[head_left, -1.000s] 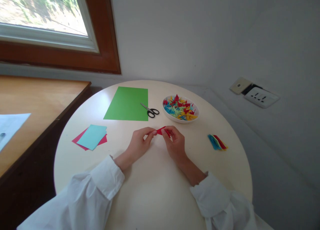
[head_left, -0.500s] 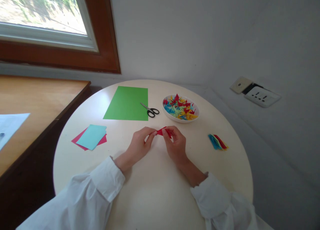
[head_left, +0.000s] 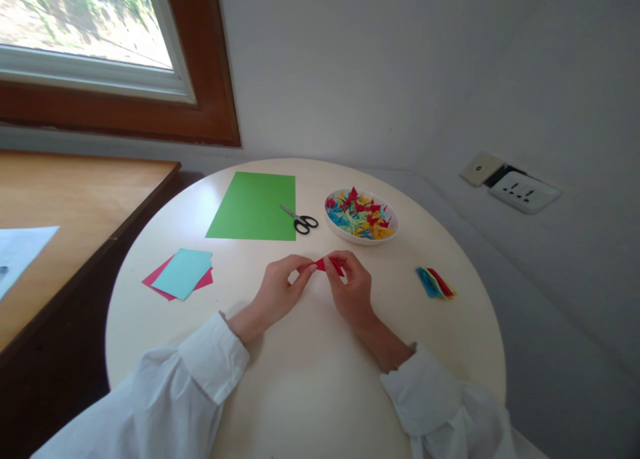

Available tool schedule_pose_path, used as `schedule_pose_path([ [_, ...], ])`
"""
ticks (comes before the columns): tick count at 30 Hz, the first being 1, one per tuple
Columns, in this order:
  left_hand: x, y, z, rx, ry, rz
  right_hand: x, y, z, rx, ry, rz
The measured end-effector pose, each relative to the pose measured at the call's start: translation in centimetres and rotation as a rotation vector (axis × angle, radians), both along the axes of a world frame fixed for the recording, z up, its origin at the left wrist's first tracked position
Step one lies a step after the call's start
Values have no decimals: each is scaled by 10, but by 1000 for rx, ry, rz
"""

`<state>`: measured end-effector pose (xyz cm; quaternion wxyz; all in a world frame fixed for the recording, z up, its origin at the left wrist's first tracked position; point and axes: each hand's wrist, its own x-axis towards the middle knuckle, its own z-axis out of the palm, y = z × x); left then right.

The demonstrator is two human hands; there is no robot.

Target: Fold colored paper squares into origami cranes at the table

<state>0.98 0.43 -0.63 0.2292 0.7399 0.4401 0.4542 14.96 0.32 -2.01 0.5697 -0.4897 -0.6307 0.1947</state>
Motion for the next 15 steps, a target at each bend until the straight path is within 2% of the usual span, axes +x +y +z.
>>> schedule_pose_path([
  [15, 0, -2, 2, 58, -9, 5, -1, -4, 6, 73, -79, -32],
])
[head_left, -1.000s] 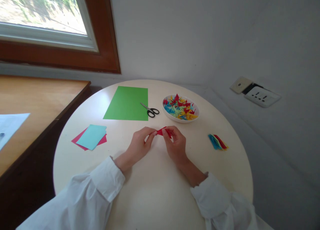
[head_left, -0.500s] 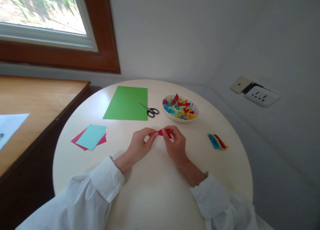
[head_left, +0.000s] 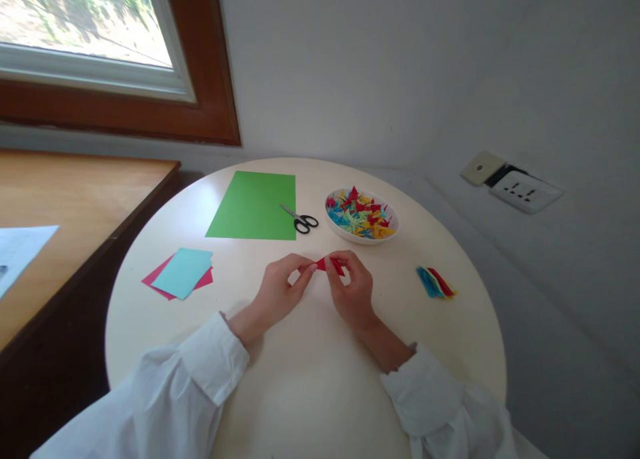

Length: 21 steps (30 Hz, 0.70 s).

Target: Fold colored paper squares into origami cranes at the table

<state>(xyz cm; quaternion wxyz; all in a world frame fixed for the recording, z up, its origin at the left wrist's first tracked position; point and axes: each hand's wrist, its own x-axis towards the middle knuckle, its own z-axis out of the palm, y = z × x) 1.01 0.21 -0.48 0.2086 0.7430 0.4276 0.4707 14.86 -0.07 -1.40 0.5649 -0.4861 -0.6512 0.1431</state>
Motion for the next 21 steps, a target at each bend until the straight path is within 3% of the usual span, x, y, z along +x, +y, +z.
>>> schedule_pose_path([
  [21, 0, -1, 2, -54, -36, 22, 0, -1, -4, -6, 38, -7],
])
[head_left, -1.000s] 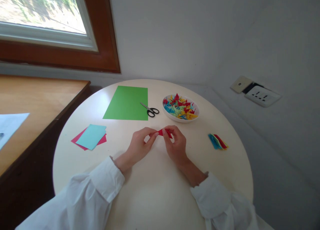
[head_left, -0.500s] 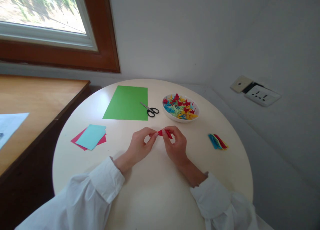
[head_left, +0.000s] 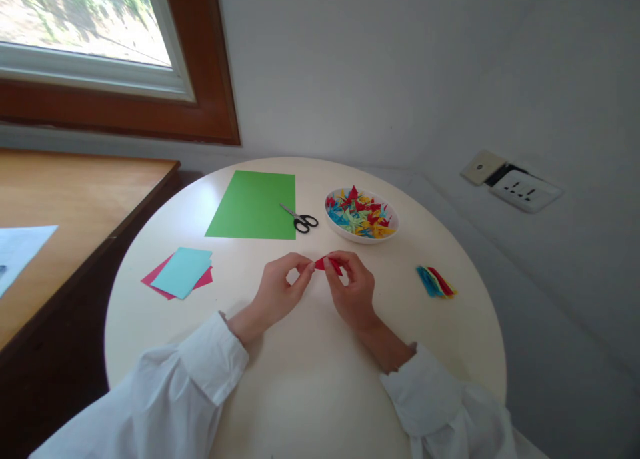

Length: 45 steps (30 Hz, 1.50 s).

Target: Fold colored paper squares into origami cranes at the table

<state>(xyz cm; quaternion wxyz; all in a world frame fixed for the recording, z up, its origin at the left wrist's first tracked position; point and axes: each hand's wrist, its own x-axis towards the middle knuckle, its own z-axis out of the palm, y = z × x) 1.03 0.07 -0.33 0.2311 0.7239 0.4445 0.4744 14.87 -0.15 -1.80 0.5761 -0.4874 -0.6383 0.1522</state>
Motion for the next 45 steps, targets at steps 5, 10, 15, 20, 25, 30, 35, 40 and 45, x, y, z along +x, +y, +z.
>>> schedule_pose_path([
  [5, 0, 0, -2, -20, -33, -20, 0, 0, -2, -8, 53, 13],
  [10, 0, 0, -1, -55, -74, -26, 0, 0, -3, -29, 108, 60],
  [15, 1, 0, 0, -77, -105, -34, 0, 0, -3, -50, 130, 78],
  [20, 0, 1, -1, -91, -108, -28, -1, 0, -3, -53, 136, 71],
  [25, 0, 1, -1, -81, -118, -36, 0, 1, -4, -43, 140, 74],
  [30, 1, 1, -2, -102, -96, -74, -2, 0, -7, -41, 154, 97],
  [35, 1, 3, -5, -110, -76, -77, -4, -1, -8, -62, 152, 123],
  [40, 2, 4, -7, -95, -67, -89, -4, -1, -8, -64, 171, 128],
  [45, 2, 3, -5, -91, -70, -82, -3, 0, -8, -69, 174, 130],
])
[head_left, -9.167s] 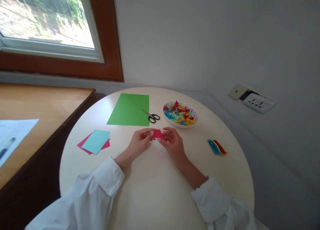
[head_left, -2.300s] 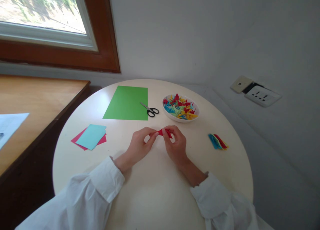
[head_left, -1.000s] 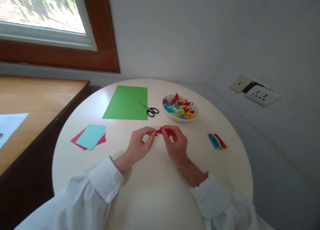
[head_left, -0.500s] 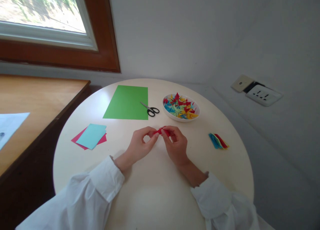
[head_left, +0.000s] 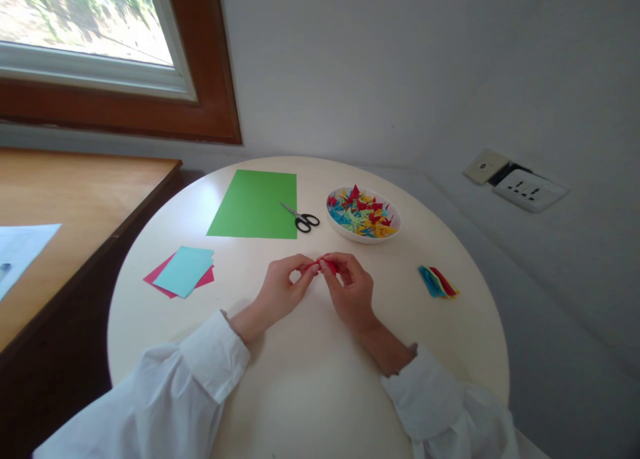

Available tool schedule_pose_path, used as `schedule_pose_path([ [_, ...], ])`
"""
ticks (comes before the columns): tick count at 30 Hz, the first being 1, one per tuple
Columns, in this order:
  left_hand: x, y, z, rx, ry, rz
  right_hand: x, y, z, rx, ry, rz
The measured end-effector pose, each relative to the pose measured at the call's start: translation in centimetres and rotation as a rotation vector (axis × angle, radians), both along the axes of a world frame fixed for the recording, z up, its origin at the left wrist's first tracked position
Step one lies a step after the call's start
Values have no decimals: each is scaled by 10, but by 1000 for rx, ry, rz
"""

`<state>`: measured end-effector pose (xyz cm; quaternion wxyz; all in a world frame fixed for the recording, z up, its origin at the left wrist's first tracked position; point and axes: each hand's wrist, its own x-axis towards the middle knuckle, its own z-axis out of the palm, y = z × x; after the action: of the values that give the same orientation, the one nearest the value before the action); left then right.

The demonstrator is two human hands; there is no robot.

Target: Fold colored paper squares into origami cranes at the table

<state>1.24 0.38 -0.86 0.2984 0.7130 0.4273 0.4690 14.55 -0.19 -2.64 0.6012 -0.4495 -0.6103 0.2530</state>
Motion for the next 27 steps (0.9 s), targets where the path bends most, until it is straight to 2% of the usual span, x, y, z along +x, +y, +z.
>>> schedule_pose_path([
  [12, 0, 0, -1, -83, -64, 1, 0, 0, 0, -10, 36, 43],
  [27, 0, 1, -1, -99, -61, 31, 1, 2, 1, -1, -81, 83],
])
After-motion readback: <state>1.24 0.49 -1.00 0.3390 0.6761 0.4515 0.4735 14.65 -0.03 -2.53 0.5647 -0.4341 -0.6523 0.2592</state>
